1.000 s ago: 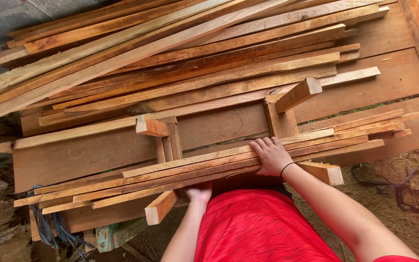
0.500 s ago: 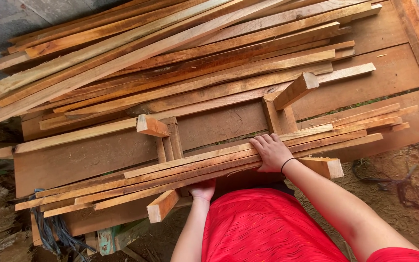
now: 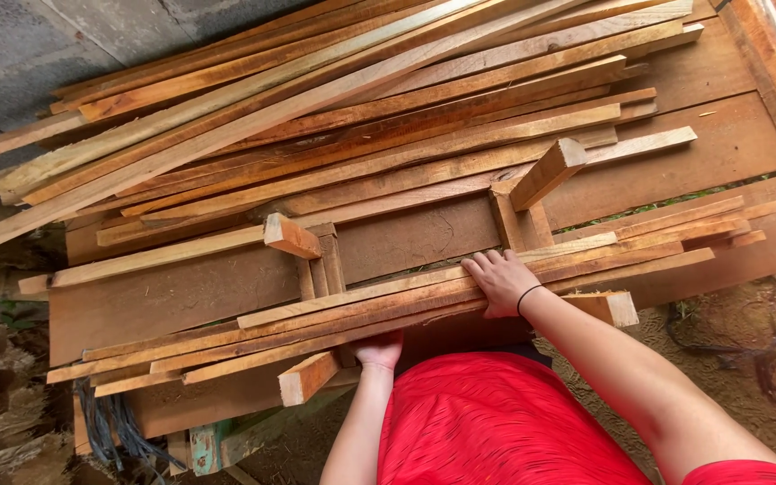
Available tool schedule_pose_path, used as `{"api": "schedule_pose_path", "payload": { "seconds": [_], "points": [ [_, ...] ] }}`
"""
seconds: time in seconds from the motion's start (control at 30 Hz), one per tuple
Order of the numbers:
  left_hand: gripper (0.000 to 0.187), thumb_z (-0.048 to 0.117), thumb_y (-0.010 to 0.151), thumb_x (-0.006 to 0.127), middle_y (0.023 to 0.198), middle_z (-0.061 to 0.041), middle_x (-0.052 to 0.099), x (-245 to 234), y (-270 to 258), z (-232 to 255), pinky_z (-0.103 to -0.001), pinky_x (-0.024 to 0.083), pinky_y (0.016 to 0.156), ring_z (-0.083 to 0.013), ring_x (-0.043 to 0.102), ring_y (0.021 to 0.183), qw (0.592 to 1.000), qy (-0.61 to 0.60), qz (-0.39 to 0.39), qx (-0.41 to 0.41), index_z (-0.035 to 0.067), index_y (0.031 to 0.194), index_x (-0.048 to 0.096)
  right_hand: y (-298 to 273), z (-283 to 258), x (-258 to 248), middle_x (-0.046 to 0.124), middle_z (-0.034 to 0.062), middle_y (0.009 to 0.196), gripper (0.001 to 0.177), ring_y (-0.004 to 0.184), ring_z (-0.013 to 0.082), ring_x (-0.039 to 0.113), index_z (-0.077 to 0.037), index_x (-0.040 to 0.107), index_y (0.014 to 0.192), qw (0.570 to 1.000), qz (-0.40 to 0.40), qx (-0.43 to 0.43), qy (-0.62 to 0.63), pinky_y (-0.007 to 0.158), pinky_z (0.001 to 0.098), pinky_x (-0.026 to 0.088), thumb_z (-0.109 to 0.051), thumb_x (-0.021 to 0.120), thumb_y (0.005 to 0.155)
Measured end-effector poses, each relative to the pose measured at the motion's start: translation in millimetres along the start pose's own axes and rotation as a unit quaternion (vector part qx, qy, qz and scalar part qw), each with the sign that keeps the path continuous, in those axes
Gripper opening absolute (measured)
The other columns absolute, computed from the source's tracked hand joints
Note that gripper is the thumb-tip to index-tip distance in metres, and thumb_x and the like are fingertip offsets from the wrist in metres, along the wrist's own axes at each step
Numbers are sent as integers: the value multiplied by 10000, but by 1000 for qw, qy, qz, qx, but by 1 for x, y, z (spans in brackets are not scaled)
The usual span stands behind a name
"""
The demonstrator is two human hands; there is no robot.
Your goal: Organizing and inspecting thin strips of wood on a workbench.
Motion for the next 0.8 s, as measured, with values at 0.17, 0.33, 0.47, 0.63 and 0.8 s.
{"api": "schedule_pose_path", "payload": {
  "seconds": [0.17,0.33,0.47,0.63,0.8],
  "points": [
    [515,443,1077,338,1322,-186,627,23,2,2,-589,513,1071,-395,627,1180,1000,-1,-10,-8,96,1354,599,7,14,-33,539,-2,1197,1199,1130,214,549,-169,435,1448,1000,29,-2,-9,918,424,465,-680,805,428],
    [508,436,1075,355,1329,-196,627,67,9,5,-596,510,1073,-406,626,1185,1000,-10,-26,-12,89,1355,600,24,36,-66,545,1,1184,1135,1110,209,551,-165,450,1446,999,51,-2,-18,922,428,467,-637,799,475],
    [502,429,1074,373,1336,-206,626,99,14,5,-603,506,1074,-417,625,1190,999,-15,-36,-24,82,1356,601,38,54,-80,536,-3,1180,1169,1117,203,553,-173,423,1455,997,69,2,-32,935,438,463,-659,772,451],
    [496,423,1073,390,1343,-216,625,118,19,8,-610,503,1076,-428,625,1195,998,-18,-43,-35,75,1357,602,47,57,-79,534,2,1205,1162,1125,208,547,-168,421,1466,998,56,5,-14,927,443,461,-669,770,477],
    [490,414,1071,414,1352,-229,624,119,23,7,-620,498,1078,-443,624,1202,998,-17,-42,-49,66,1358,604,53,56,-65,536,-21,1247,1144,1145,193,546,-207,403,1467,999,35,17,-5,934,429,467,-673,796,499]
  ]
}}
Point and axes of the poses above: each hand's wrist, its own y-axis towards the middle knuckle, its own x-axis out of the palm, z = x × y, the point moved 5 cm from there along y, towards the middle knuckle
